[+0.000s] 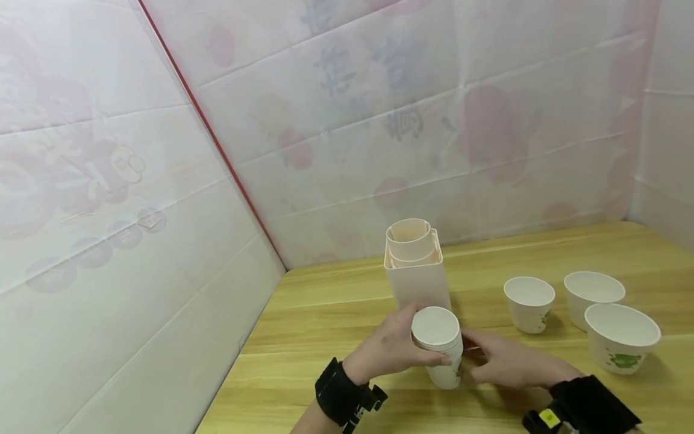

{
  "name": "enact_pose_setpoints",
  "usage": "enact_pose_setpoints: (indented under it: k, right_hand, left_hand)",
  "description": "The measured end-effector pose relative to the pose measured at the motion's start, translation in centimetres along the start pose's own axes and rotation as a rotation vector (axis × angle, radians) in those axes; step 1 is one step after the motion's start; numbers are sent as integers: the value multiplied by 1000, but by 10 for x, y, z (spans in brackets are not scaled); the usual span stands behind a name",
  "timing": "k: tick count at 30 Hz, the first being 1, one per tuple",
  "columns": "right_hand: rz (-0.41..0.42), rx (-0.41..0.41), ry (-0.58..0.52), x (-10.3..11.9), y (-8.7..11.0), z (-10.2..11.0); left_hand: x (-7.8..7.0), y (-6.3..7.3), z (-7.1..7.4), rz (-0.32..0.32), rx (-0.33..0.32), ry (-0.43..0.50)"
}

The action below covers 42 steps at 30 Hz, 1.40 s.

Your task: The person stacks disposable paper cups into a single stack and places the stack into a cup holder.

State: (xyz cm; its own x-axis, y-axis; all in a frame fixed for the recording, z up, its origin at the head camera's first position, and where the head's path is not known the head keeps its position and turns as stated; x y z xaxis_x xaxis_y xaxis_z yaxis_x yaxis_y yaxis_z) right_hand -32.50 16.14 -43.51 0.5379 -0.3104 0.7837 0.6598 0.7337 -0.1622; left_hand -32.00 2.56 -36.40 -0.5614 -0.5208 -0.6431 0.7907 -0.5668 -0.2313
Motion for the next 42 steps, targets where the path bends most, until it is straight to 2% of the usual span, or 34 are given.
enact_pose_setpoints:
  k: [3,6,10,12,15,20,25,32,42]
  right_hand:
    - [58,-103,245,13,5,27]
    - [79,-326,444,34,11,65]
    - [12,-579,571,51,22,111]
    - [-61,-638,617,49,26,126]
    - [-198,-629,655,32,29,138]
    - [-323,-568,793,-1,33,137]
    - [-375,-516,830,-13,35,132]
    - [-427,-457,770,-16,37,131]
    - [-419,-455,690,-12,36,131]
  left_hand:
    - [1,1,-1,11,8,9]
    - [1,1,-2,12,11,19]
    - [-2,0,-1,-9,6,-5]
    - [-3,-1,-1,-16,2,-17]
    - [-4,-1,-2,-15,3,-14]
    - [-6,-1,-4,-1,5,-5]
    - [-8,0,-4,2,6,-2]
    - [-11,1,-4,2,13,30]
    - [-10,0,-4,-3,11,23]
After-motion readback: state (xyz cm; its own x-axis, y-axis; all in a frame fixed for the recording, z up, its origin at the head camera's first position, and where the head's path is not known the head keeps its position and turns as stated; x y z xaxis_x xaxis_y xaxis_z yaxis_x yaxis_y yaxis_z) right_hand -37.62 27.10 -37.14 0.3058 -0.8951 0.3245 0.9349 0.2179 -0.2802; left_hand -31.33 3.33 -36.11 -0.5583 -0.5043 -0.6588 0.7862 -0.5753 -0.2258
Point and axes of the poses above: each hand's wrist, its own y-axis away from the middle knuckle, its own z-axis out of the back of the hand, x = y × z, the point moved 9 cm from there along -y, towards the middle knuckle, and after that the axes turned 1 degree about z, right-handed, at the moved point
